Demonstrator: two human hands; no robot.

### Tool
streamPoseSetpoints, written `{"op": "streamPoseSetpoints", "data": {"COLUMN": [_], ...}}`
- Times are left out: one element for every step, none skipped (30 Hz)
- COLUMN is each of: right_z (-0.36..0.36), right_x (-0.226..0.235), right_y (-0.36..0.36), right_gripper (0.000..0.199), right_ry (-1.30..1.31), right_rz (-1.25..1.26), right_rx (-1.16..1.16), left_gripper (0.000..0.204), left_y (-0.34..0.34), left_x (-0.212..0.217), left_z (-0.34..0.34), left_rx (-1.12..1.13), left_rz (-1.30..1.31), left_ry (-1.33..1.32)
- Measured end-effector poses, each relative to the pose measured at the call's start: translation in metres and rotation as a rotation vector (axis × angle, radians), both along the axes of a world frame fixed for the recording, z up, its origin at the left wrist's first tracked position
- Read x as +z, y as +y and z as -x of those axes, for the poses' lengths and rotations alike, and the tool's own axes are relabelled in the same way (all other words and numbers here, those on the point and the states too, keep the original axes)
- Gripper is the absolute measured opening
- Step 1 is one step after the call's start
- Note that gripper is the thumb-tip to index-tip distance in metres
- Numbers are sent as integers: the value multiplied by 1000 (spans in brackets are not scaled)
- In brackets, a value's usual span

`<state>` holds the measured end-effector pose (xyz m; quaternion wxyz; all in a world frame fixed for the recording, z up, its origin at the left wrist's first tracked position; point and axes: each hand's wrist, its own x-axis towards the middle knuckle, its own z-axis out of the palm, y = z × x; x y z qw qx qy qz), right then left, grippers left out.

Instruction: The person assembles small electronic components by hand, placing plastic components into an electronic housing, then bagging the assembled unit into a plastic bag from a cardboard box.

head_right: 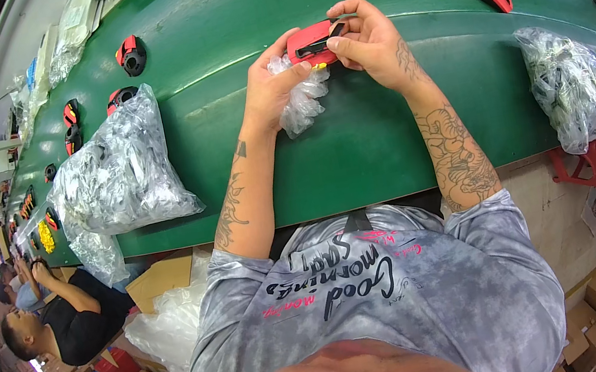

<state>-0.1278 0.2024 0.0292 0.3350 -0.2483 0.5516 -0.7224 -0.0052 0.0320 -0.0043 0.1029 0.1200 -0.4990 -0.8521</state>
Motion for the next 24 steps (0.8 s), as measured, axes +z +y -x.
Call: {"op": "streamPoseSetpoints", "data": {"right_z": [-3, -5, -8, -9, -8, -7, -7, -8, -9, -11, -12, -14, -16, -18, -20, -21, -20, -18, -16, -13, -8, -4, -2, 1], "right_x": [1, 1, 0, -1, -2, -5, -6, -6, -4, -1, 3, 7, 10, 11, 12, 14, 15, 15, 15, 12, 5, -1, -7, -14], "right_y": [-1, -2, -3, -4, -4, -3, -2, -1, -1, -1, -1, 0, 0, -1, -3, -5, -5, -5, -4, -2, -1, -1, -3, -5], "right_gripper": [39, 39, 38, 36, 36, 36, 36, 36, 37, 38, 38, 41, 44, 44, 48, 53, 53, 60, 69, 69, 75, 81, 81, 83], "right_ry": [69, 69, 166, 265, 266, 359, 450, 449, 485, 522, 521, 586, 650, 650, 716, 783, 785, 846, 906, 908, 902, 895, 897, 872], "right_rz": [-52, -51, -61, -70, -68, -112, -158, -160, -183, -204, -203, -244, -286, -286, -349, -413, -414, -521, -628, -629, -616, -606, -610, -591], "right_rx": [-30, -32, -76, -118, -118, -121, -125, -125, -143, -160, -159, -163, -169, -170, -238, -307, -307, -351, -392, -388, -368, -355, -356, -279], "left_gripper": [68, 68, 66, 64, 64, 64, 65, 65, 64, 64, 64, 62, 59, 59, 55, 50, 50, 46, 43, 43, 41, 39, 39, 38], "left_y": [0, 0, 1, 1, 0, -1, 0, 1, 2, 2, 2, 4, 5, 8, 12, 13, 13, 11, 11, 12, 12, 13, 14, 17], "left_x": [0, 0, 0, 0, -2, -3, -3, -2, -1, 1, 1, 1, 0, -2, -5, -9, -12, -15, -14, -14, -14, -12, -10, -8], "left_z": [0, 0, 1, 1, 1, 1, 1, 1, 0, 0, 0, 1, 2, 3, 3, 4, 5, 6, 6, 6, 4, 5, 5, 5], "left_rx": [0, -1, 7, 17, 18, 9, -1, -1, -7, -12, -10, 24, 57, 56, 123, 190, 189, 169, 151, 155, 152, 143, 140, 168], "left_rz": [11, 12, 16, 22, 24, 38, 49, 48, 32, 18, 18, 33, 48, 48, 62, 75, 73, 64, 53, 50, 88, 124, 121, 218], "left_ry": [-7, -8, 9, 26, 27, 31, 32, 30, 27, 24, 23, -8, -38, -38, -32, -25, -23, 4, 29, 29, 27, 28, 30, 12]}}
